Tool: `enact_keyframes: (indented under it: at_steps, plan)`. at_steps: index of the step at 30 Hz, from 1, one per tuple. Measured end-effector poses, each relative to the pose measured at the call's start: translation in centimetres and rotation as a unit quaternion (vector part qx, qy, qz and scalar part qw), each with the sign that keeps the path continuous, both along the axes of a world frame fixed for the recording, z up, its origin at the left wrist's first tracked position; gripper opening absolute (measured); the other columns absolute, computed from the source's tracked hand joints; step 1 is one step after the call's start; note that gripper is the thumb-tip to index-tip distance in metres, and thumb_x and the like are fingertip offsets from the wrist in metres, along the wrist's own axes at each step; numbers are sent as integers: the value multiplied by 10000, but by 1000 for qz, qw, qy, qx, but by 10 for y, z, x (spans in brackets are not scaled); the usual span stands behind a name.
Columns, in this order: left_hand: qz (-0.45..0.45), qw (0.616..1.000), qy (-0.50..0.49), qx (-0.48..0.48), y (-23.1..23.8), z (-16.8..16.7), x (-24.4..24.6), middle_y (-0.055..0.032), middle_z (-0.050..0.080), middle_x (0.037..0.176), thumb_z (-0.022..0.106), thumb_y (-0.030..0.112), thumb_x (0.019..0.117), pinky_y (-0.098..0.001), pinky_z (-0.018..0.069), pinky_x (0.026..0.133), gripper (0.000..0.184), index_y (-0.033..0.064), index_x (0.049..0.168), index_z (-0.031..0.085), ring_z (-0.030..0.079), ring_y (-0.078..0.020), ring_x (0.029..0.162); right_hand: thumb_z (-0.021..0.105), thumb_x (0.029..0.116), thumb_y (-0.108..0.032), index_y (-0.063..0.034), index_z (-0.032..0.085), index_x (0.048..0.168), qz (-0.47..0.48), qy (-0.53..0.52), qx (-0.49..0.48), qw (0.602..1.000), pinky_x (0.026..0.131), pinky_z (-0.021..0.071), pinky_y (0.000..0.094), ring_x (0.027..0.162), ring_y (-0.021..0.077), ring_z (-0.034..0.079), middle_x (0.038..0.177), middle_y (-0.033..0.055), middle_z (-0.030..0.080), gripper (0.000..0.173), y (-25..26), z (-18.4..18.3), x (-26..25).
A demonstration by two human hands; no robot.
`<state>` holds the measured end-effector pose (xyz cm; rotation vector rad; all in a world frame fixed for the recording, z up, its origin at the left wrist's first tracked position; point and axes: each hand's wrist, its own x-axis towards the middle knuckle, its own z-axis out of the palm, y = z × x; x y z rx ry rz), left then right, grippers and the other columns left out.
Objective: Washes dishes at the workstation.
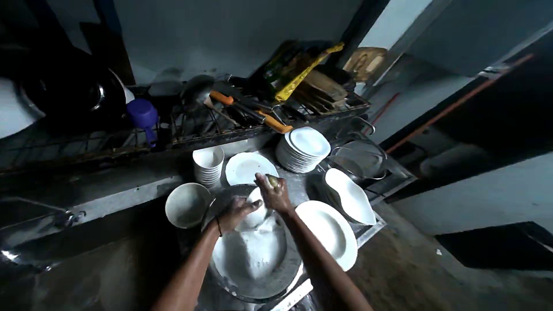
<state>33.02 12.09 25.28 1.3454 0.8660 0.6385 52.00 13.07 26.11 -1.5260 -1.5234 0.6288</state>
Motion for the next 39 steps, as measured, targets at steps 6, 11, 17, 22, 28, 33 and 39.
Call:
enact_keyframes:
  at_steps: [6, 11, 17, 22, 28, 33, 39]
  plan:
    - [276, 950, -143, -41, -10, -18, 13, -94, 681, 1219, 542, 349, 1049, -364, 531, 1000, 396, 52, 1302, 615, 638, -145, 1133, 463, 1013, -167, 42, 560, 1426, -177, 56, 100, 977, 1229, 370, 467, 1460, 316, 449, 1548, 205, 486, 473, -69, -78, -108]
    - [296, 937, -167, -77, -15, -42, -31, -138, 678, 1213, 649, 186, 980, -362, 523, 1018, 331, -30, 1230, 632, 634, -175, 1148, 293, 1122, -249, 113, 414, 1485, -255, 227, -105, 934, 1212, 340, 472, 1429, 351, 447, 1521, 312, 446, 526, -50, -121, -78]
    - [401, 913, -77, 1, -12, -52, -20, -113, 706, 1013, 709, 214, 938, -334, 541, 918, 295, -41, 1084, 682, 656, -144, 965, 440, 1065, -402, 25, 698, 1140, -76, 53, -113, 989, 883, 572, 423, 907, 205, 693, 951, 148, 716, 504, -43, -106, -2]
    - [363, 926, -54, 85, -25, -82, 16, -112, 667, 1144, 793, 299, 791, -388, 497, 1019, 462, 15, 1125, 647, 608, -201, 1140, 483, 1034, -570, -28, 698, 1011, 192, -246, -29, 950, 709, 615, 524, 788, 318, 726, 863, 165, 709, 584, -108, -89, 9]
    - [340, 917, 139, -156, -29, -96, 29, -254, 500, 1480, 542, 273, 1065, -499, 386, 1149, 508, -7, 1482, 468, 467, -349, 1393, 380, 1106, -393, -15, 487, 1499, 322, -162, -219, 907, 1278, 241, 443, 1562, 298, 242, 1701, 139, 221, 556, -102, -114, -7]
    - [242, 927, 208, -196, -20, -112, 37, -280, 518, 1443, 497, 366, 1078, -545, 379, 1137, 504, -9, 1411, 544, 474, -397, 1371, 458, 1074, -228, -25, 533, 1449, 271, -408, -343, 801, 1032, 423, 698, 1271, 499, 559, 1405, 267, 582, 433, -76, -95, 26]
    - [255, 919, 234, -186, -16, -103, 52, -316, 487, 1444, 482, 270, 1079, -526, 428, 1107, 529, -55, 1488, 400, 504, -410, 1335, 420, 1092, -278, -43, 292, 1611, 173, -155, -307, 923, 1272, 229, 468, 1558, 269, 270, 1687, 144, 265, 583, -77, -137, -23]
